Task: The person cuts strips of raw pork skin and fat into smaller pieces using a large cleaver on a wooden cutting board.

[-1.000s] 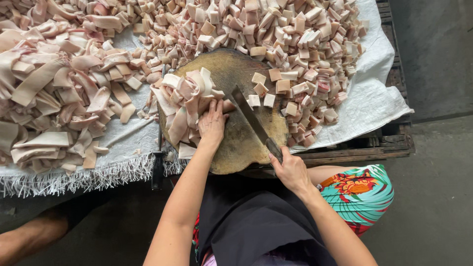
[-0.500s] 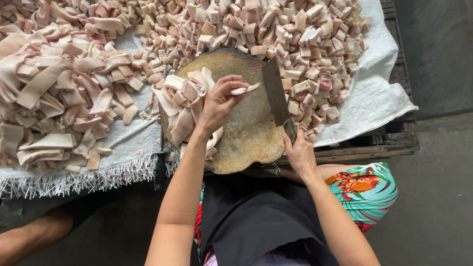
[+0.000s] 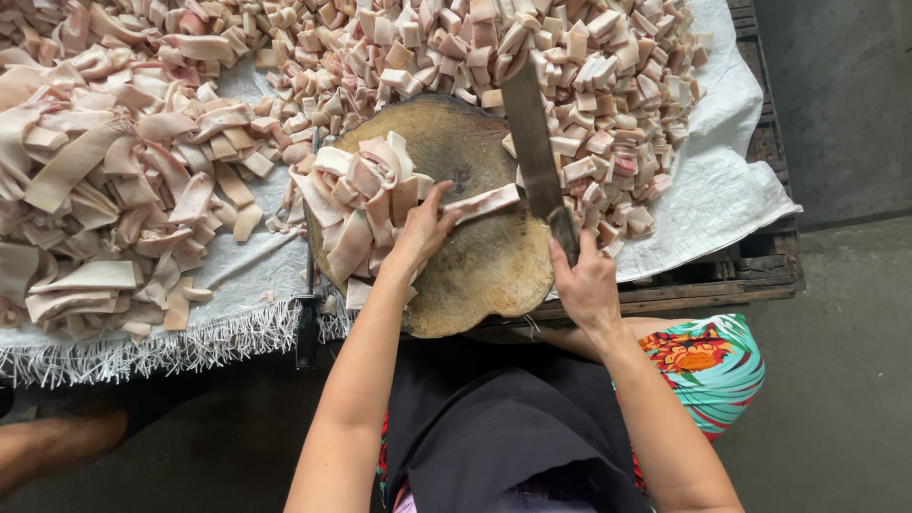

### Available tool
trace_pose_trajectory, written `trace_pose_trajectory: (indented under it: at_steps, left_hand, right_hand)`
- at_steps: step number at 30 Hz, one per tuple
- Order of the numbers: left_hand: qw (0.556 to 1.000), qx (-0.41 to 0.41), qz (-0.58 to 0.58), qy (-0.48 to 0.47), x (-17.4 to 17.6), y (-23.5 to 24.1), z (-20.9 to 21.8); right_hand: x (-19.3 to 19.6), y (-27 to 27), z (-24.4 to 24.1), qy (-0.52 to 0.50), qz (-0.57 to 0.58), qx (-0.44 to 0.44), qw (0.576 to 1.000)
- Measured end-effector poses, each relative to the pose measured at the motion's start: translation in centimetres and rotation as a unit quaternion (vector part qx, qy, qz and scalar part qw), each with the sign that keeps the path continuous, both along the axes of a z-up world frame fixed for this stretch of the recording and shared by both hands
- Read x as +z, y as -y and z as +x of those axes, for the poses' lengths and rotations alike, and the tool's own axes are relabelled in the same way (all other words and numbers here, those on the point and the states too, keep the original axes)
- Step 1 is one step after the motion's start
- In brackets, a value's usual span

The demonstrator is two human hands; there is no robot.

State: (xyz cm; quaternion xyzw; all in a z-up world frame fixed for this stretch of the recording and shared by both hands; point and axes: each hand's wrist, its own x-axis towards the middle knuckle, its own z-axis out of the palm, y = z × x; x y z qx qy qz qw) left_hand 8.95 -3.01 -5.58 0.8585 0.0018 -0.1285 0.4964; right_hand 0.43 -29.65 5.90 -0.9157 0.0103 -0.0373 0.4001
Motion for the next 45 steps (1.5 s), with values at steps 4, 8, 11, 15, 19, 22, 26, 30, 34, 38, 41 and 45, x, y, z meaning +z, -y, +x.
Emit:
trace_pose_trajectory:
  at_steps: [4, 8, 11, 15, 19, 22, 26, 30, 34, 38, 41, 45]
  left_hand:
    - [0.997, 0.041, 0.044, 0.041, -0.6, 0.6, 0.0]
    - [0.989, 0.058, 0.065, 0.124, -2.2, 0.6, -0.5]
    - [0.987, 0.065, 0.059, 0.134, -2.8, 0.4, -0.4]
    - [0.986, 0.070, 0.036, 0.145, -2.9, 0.5, 0.1]
    - [0.990, 0.090, 0.010, 0.111, -3.2, 1.7, 0.3]
    - [0.991, 0.093, 0.005, 0.100, -3.1, 2.0, 0.5]
    - [0.991, 0.097, 0.028, 0.083, -2.5, 1.9, 0.2]
    - [0.991, 0.102, 0.017, 0.082, -2.3, 2.1, -0.3]
    - [0.990, 0.111, -0.015, 0.085, -2.6, 3.1, 0.2]
    - [0.976, 0.110, -0.002, 0.190, -3.6, 3.7, 0.6]
    - [0.981, 0.135, -0.028, 0.134, -4.0, 3.4, 0.5]
    - [0.976, 0.134, -0.002, 0.171, -5.1, 3.4, 0.8]
  right_hand:
    - [1.0, -1.1, 0.8, 0.064, 0.028, 0.017, 0.997]
    - [-4.2, -2.4, 1.7, -0.061, -0.077, 0.049, 0.994]
    - [-6.8, -1.6, 2.3, -0.175, -0.060, 0.056, 0.981]
    - [-4.3, -0.4, 2.4, -0.034, -0.090, 0.052, 0.994]
    - [0.8, -1.3, 1.7, -0.005, -0.013, 0.025, 1.000]
    - [1.0, -2.3, 1.4, -0.003, 0.037, 0.032, 0.999]
    - [-4.5, -3.8, 1.3, -0.071, -0.088, 0.063, 0.992]
    - [-5.1, -2.4, 1.6, -0.132, -0.080, 0.057, 0.986]
    - [0.2, -2.2, 1.6, -0.043, -0.047, 0.050, 0.997]
    - [3.4, -2.8, 1.2, 0.056, 0.013, 0.055, 0.997]
    - [0.7, -3.5, 1.0, -0.044, 0.011, 0.066, 0.997]
    - [-5.7, -4.5, 0.9, -0.064, -0.184, 0.084, 0.977]
